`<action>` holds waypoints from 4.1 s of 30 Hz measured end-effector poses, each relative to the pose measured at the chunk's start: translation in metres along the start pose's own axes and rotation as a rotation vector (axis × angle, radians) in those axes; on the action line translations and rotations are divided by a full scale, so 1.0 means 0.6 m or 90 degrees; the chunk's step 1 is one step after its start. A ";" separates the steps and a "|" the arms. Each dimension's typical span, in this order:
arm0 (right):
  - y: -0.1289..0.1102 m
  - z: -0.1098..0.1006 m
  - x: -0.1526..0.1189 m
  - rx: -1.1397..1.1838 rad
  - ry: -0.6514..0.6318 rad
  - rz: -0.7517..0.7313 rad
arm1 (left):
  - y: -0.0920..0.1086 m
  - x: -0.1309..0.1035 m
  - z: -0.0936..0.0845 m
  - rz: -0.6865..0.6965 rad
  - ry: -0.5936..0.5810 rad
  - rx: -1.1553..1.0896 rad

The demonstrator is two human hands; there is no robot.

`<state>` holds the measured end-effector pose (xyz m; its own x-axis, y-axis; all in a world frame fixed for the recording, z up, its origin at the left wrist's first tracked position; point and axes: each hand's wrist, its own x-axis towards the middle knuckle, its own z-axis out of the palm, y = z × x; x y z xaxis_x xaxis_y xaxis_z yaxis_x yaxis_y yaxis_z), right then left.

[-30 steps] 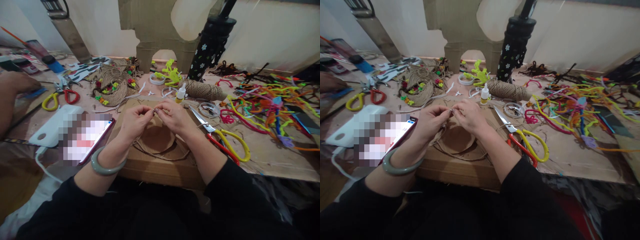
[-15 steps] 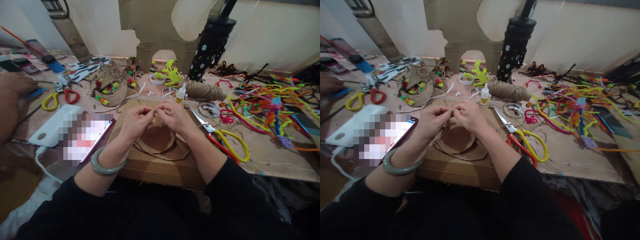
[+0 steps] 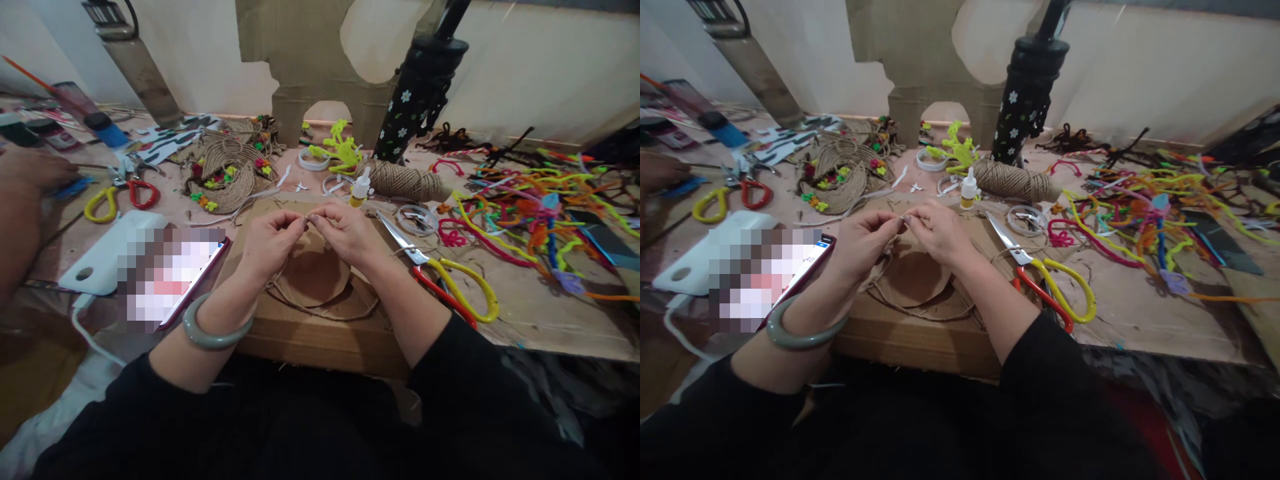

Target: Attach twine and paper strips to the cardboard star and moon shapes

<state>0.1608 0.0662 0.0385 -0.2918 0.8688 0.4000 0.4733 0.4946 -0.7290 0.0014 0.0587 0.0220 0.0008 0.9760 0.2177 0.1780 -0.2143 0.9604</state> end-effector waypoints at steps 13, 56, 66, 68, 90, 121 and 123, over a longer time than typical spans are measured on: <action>0.014 0.013 -0.002 -0.088 0.051 -0.102 | 0.007 0.001 0.003 -0.013 0.015 -0.046; 0.012 -0.011 0.005 -0.005 -0.055 0.015 | 0.010 -0.006 0.000 -0.008 -0.052 0.027; 0.003 -0.012 0.003 0.052 -0.078 0.106 | 0.020 -0.004 0.000 0.048 -0.049 0.105; 0.003 -0.011 0.003 0.070 -0.080 0.127 | 0.019 -0.004 -0.001 0.052 -0.048 0.104; 0.011 -0.008 0.006 0.146 -0.107 0.130 | 0.008 -0.004 -0.002 -0.016 -0.051 0.030; 0.007 -0.003 0.005 0.171 -0.078 0.088 | 0.004 0.001 0.000 0.000 -0.026 -0.042; 0.006 -0.004 0.004 0.162 -0.081 0.091 | 0.003 0.001 0.000 0.000 -0.028 -0.039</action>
<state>0.1638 0.0699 0.0385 -0.3468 0.9110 0.2230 0.2980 0.3325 -0.8948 0.0014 0.0592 0.0237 0.0442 0.9764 0.2114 0.1175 -0.2152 0.9695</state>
